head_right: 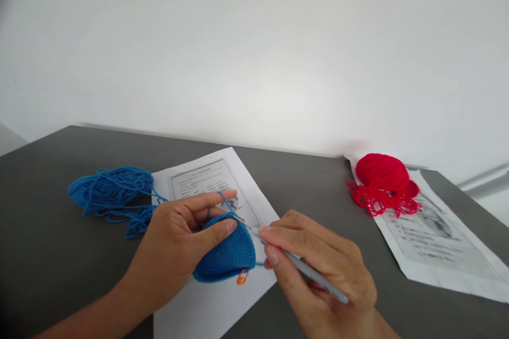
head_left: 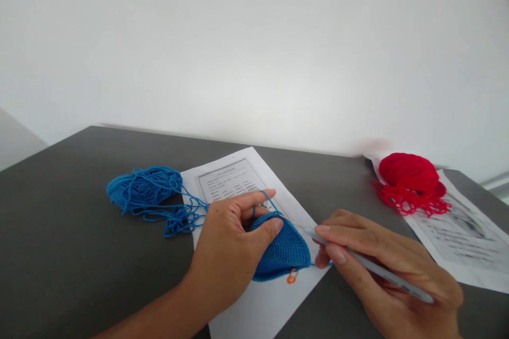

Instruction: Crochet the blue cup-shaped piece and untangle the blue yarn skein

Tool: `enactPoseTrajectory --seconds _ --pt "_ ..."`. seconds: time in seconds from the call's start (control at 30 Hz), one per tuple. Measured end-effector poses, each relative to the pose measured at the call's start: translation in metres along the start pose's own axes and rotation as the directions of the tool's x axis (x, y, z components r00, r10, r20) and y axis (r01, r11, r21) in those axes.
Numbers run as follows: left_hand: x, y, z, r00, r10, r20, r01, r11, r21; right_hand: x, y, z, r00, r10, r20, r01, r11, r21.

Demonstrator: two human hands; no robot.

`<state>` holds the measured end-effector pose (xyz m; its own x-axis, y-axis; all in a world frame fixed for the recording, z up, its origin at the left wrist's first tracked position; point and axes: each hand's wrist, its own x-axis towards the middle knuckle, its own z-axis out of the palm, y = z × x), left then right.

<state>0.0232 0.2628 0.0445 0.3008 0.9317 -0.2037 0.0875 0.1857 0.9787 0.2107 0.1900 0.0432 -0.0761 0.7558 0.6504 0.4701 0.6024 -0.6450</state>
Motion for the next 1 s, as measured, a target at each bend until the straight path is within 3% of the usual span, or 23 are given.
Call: enactPoseTrajectory --seconds 0.3,0.53,0.73,1.0 --pt "-0.003 -0.004 0.002 0.964 0.226 -0.138 -0.182 0.945 0.271 -0.006 0.0 0.011 0.994 -0.076 -0.075 0.065 0.988 -0.141" --pt "-0.007 -0.006 0.008 0.957 0.271 -0.106 -0.226 0.922 0.313 -0.014 0.002 0.025 0.99 -0.131 -0.044 0.118 0.967 -0.224" --pt "-0.011 -0.01 0.009 0.961 0.271 -0.059 -0.257 0.95 0.181 -0.022 0.007 0.043 0.978 -0.033 -0.204 -0.013 0.975 -0.22" --pt "-0.013 -0.014 -0.002 0.973 0.191 0.125 -0.187 0.981 -0.046 -0.023 0.008 0.036 0.986 -0.003 -0.166 -0.019 0.991 -0.131"
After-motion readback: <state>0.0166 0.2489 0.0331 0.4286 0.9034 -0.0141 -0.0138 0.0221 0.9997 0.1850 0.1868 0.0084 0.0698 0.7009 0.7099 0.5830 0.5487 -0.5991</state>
